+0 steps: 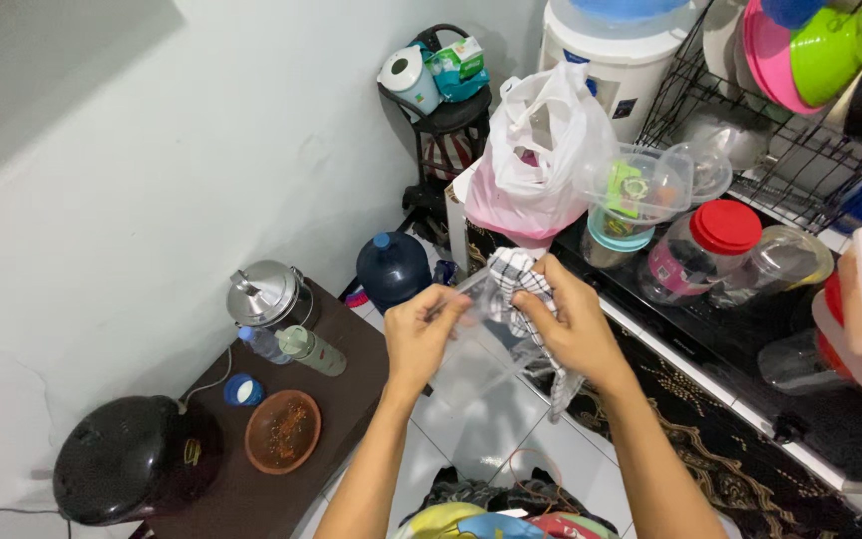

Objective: The person wipes a clear plastic container and its lid with a checkered cloth, then wipes a small glass jar and its lid, working over the kitchen counter next to the sink. They set the wiped container aside and continue drying the jar and lid pieces.

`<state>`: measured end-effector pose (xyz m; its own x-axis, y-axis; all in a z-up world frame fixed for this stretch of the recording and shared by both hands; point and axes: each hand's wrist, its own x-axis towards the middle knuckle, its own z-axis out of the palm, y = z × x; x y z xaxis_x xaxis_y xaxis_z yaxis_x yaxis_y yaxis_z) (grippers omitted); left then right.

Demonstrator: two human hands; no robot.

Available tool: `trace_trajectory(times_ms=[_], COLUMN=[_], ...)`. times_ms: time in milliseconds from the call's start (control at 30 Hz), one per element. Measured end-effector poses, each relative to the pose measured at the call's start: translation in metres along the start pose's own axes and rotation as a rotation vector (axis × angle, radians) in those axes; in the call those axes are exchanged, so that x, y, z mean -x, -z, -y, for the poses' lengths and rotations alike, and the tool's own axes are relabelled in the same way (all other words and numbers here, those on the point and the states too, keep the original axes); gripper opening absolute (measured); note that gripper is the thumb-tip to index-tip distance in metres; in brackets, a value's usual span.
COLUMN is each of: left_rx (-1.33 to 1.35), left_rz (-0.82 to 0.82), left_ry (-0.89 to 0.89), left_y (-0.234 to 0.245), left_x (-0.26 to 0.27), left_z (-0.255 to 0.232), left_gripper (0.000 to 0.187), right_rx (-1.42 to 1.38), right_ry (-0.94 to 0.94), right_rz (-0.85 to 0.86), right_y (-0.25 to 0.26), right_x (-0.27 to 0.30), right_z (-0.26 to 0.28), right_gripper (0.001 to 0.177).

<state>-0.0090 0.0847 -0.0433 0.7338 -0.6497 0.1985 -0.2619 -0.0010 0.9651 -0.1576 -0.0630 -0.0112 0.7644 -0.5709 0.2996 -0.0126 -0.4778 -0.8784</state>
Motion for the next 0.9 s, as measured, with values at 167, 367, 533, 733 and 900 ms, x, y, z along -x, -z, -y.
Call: trace_trajectory(times_ms=[167, 367, 533, 733, 900], left_rx=[0.191, 0.452, 0.709, 0.956, 0.863], left_rz=[-0.085, -0.229, -0.349, -0.293, -0.146], left_ry=[0.022, 0.091, 0.278, 0.629, 0.626], left_y=[0.000, -0.021, -0.016, -0.022, -0.065], left_x=[-0.005, -0.003, -0.016, -0.024, -0.024], left_z=[0.009, 0.026, 0.054, 0.095, 0.085], left_gripper=[0.021, 0.024, 0.025, 0.041, 0.053], right_rx=[-0.387, -0.621, -0.296, -0.250, -0.618], right_ry=[0.023, -0.168, -0.162, -0.205, -0.143], right_rz=[-0.093, -0.278, -0.232, -0.222, -0.282], right_y=[-0.012, -0.048, -0.080, -0.067, -0.056], right_x=[0.011, 0.015, 0.035, 0.050, 0.057], right_z=[-0.017, -0.026, -0.032, -0.059, -0.073], right_gripper=[0.030, 0.045, 0.045, 0.035, 0.049])
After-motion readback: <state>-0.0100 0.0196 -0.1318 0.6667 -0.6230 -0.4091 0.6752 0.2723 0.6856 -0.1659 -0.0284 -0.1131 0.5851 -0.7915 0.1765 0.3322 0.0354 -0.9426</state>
